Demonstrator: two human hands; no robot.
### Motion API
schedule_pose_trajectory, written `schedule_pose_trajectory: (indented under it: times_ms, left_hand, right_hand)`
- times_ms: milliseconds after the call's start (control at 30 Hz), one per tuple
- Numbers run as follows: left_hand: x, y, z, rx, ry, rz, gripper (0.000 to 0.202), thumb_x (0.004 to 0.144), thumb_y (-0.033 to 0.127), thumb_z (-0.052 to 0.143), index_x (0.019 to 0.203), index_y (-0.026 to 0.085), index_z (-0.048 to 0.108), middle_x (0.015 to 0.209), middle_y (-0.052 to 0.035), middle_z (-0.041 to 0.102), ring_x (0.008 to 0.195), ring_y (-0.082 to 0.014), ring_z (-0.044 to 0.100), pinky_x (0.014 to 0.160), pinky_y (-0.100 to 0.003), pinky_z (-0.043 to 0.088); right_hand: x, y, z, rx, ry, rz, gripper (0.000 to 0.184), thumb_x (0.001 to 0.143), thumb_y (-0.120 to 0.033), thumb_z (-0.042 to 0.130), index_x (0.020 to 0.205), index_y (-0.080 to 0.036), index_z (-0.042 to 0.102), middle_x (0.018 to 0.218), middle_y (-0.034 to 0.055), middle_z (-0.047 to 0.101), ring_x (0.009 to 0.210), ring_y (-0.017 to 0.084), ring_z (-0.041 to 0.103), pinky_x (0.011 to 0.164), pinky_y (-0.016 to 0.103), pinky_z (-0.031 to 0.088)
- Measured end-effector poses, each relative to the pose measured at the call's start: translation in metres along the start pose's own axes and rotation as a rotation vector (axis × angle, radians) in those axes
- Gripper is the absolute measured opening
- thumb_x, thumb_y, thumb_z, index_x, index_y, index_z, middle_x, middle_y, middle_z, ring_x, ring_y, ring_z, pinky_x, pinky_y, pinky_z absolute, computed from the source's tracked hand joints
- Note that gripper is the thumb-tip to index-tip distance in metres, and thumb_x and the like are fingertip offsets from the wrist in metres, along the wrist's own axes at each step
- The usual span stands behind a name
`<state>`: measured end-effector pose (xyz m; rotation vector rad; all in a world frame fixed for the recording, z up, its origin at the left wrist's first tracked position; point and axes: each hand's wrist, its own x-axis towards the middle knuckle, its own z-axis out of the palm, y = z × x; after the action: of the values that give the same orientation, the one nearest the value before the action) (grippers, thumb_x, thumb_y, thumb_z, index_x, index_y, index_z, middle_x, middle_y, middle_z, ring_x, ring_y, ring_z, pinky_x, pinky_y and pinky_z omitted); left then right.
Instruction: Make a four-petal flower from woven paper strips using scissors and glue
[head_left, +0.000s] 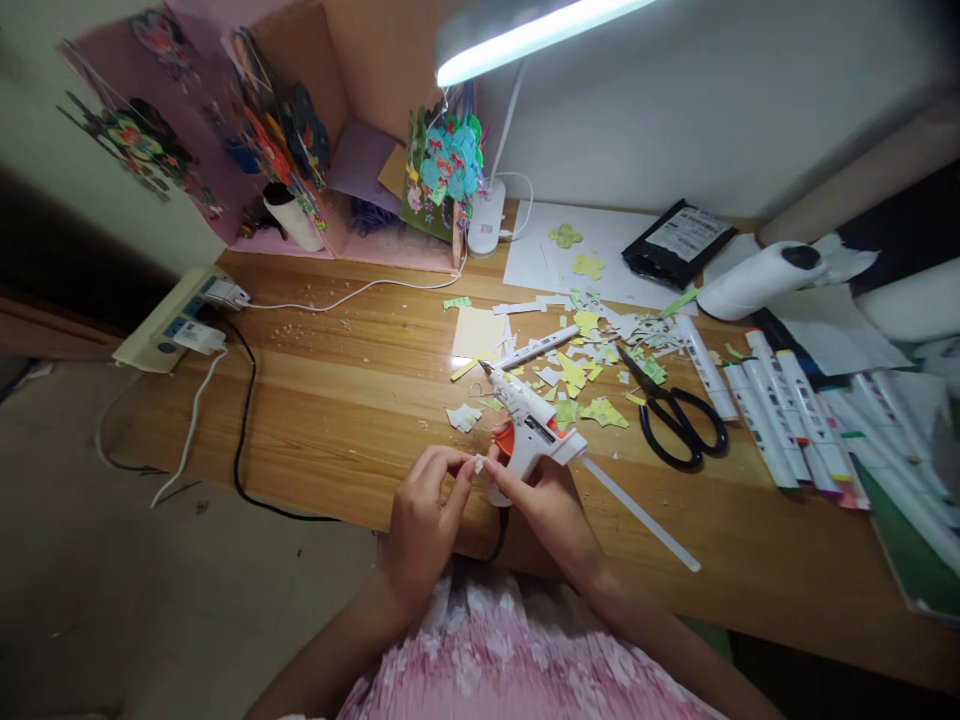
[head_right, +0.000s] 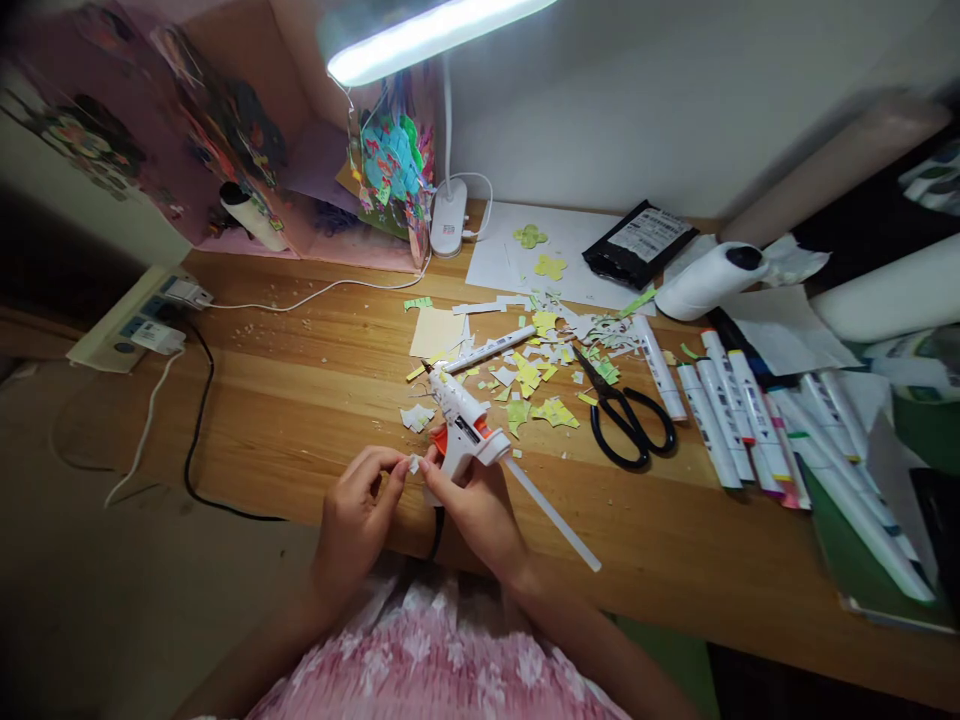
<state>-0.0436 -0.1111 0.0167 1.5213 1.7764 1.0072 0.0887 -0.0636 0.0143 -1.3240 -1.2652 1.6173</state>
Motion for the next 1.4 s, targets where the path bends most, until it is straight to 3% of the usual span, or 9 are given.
schedule_pose_trajectory:
  times_ms: [267,467,600,967,1400]
  left_hand:
    - [-0.001,-0.003,-0.001,0.171,-0.032,0.124,0.009,0.091,0.023,0.047,0.088,0.019,0.056,0.084,-0.0033,0.062,0.081,-0.0149,0.059,0.074,-0.026,0.044]
    - [0.003,-0.005,-0.011,0.27,0.101,0.243,0.004,0.085,0.017,0.055,0.085,0.018,0.058,0.08,-0.0021,0.063,0.076,-0.0131,0.06,0.073,-0.024,0.045]
    - [0.007,-0.009,-0.019,0.346,0.191,0.322,0.005,0.08,0.016,0.061,0.084,0.018,0.06,0.078,-0.0012,0.064,0.07,-0.011,0.06,0.071,-0.021,0.046]
    - [0.013,-0.006,-0.022,0.267,0.302,0.24,0.008,0.078,0.014,0.061,0.084,0.019,0.063,0.075,0.0003,0.063,0.067,-0.0097,0.058,0.064,-0.021,0.046]
    - [0.012,-0.001,-0.016,0.208,0.371,0.223,0.007,0.075,0.013,0.064,0.081,0.018,0.064,0.068,0.0018,0.06,0.063,-0.009,0.055,0.06,-0.02,0.044]
  right_hand:
    - [-0.001,0.006,0.0,0.004,0.006,0.04,0.027,0.076,-0.039,0.065,0.092,-0.019,0.058,0.09,0.0042,0.068,0.082,0.021,0.065,0.078,0.033,0.05]
    - [-0.012,0.001,-0.01,0.099,-0.064,0.064,0.024,0.082,-0.042,0.057,0.078,-0.018,0.059,0.072,0.0015,0.063,0.068,0.017,0.06,0.067,0.029,0.049]
    - [-0.028,-0.004,-0.021,0.167,-0.1,0.08,0.025,0.084,-0.043,0.053,0.082,-0.018,0.058,0.067,0.0005,0.06,0.061,0.015,0.055,0.057,0.026,0.045]
    - [-0.046,0.004,-0.048,-0.091,-0.261,0.086,0.033,0.086,-0.046,0.05,0.068,-0.019,0.058,0.066,0.0025,0.059,0.062,0.017,0.054,0.055,0.027,0.043]
    - [-0.046,0.016,-0.049,-0.117,-0.288,0.141,0.037,0.085,-0.052,0.048,0.068,-0.019,0.053,0.061,0.0,0.052,0.055,0.014,0.046,0.05,0.026,0.035]
